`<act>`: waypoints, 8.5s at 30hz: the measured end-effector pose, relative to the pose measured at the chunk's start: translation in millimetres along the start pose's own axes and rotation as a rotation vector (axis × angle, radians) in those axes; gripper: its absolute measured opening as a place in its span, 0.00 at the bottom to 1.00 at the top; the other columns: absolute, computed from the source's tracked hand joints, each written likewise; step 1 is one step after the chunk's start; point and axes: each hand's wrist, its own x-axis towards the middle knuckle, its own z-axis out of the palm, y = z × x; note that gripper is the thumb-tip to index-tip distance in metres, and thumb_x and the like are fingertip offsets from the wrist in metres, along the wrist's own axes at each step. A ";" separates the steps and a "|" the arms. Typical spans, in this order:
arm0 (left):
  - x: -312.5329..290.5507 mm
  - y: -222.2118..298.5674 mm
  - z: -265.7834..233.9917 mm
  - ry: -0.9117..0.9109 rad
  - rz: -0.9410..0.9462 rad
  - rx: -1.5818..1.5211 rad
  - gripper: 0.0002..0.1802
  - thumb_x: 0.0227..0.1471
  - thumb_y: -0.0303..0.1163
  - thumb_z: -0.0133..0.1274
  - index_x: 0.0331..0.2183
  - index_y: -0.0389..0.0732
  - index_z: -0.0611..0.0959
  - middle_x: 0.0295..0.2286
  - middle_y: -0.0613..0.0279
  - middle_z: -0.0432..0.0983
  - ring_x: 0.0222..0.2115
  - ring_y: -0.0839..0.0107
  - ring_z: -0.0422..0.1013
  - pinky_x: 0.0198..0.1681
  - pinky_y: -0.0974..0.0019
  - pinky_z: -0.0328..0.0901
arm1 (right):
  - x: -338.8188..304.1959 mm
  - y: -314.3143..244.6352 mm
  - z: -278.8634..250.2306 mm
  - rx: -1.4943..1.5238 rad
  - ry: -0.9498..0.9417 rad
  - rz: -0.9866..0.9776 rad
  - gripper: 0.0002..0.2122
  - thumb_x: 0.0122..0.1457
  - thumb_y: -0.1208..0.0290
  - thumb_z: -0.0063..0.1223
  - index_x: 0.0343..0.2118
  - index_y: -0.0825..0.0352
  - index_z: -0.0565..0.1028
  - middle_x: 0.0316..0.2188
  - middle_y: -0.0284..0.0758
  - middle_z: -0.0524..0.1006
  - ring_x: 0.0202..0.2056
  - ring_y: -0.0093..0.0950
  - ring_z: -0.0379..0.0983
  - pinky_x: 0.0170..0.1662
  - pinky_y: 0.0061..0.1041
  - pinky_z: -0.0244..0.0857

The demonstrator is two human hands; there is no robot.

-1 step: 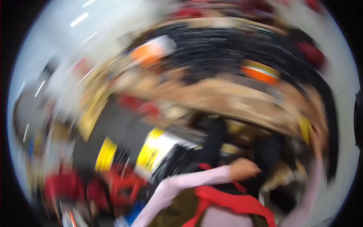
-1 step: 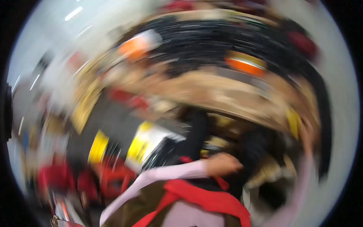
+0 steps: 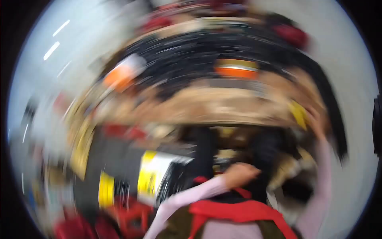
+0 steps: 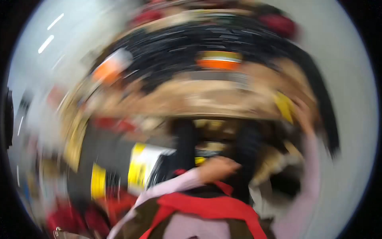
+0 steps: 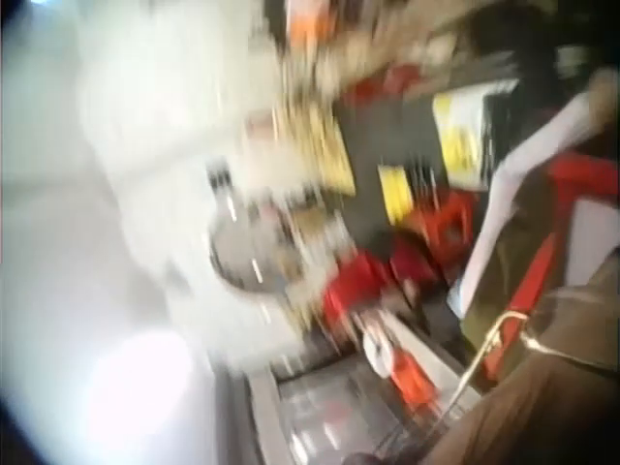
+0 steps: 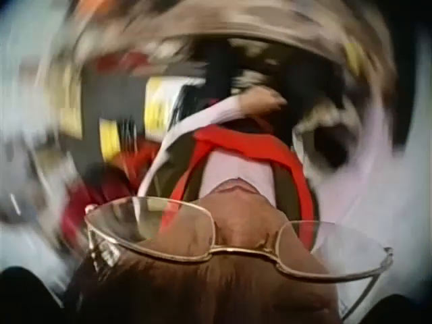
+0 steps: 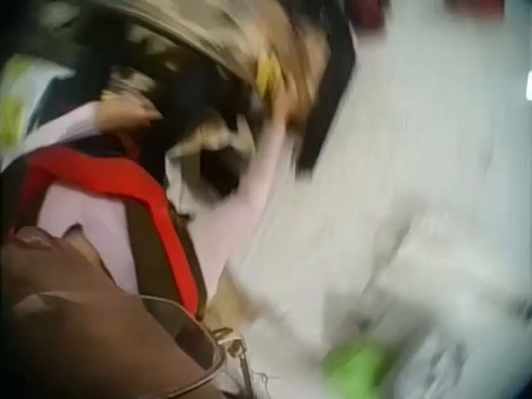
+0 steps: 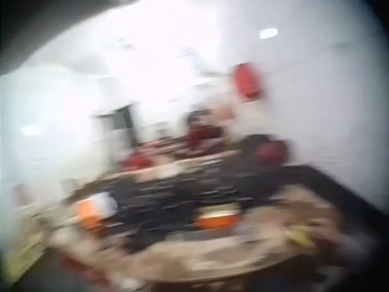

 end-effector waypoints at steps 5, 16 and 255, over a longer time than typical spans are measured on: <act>13.1 -7.9 -13.7 -0.190 -0.014 -0.112 0.20 0.53 0.32 0.55 0.49 0.43 0.75 0.33 0.49 0.76 0.34 0.50 0.74 0.36 0.54 0.69 | 53.5 16.4 16.7 -0.270 -0.165 0.070 0.13 0.59 0.69 0.51 0.43 0.68 0.78 0.40 0.44 0.79 0.41 0.37 0.77 0.46 0.30 0.68; 18.0 -10.8 -3.1 -0.281 -0.145 -0.139 0.20 0.55 0.35 0.54 0.50 0.45 0.76 0.34 0.49 0.77 0.34 0.48 0.74 0.35 0.53 0.69 | 64.3 80.0 -82.0 -1.376 0.227 -0.151 0.05 0.51 0.74 0.52 0.31 0.66 0.74 0.29 0.38 0.75 0.32 0.39 0.71 0.34 0.36 0.68; 19.6 -68.8 -231.9 0.693 -0.360 -1.187 0.14 0.54 0.21 0.56 0.44 0.30 0.81 0.36 0.54 0.80 0.37 0.72 0.77 0.42 0.73 0.74 | 101.5 -238.7 139.3 -0.424 -0.260 -0.785 0.16 0.48 0.84 0.54 0.42 0.72 0.76 0.33 0.39 0.74 0.33 0.36 0.73 0.34 0.31 0.69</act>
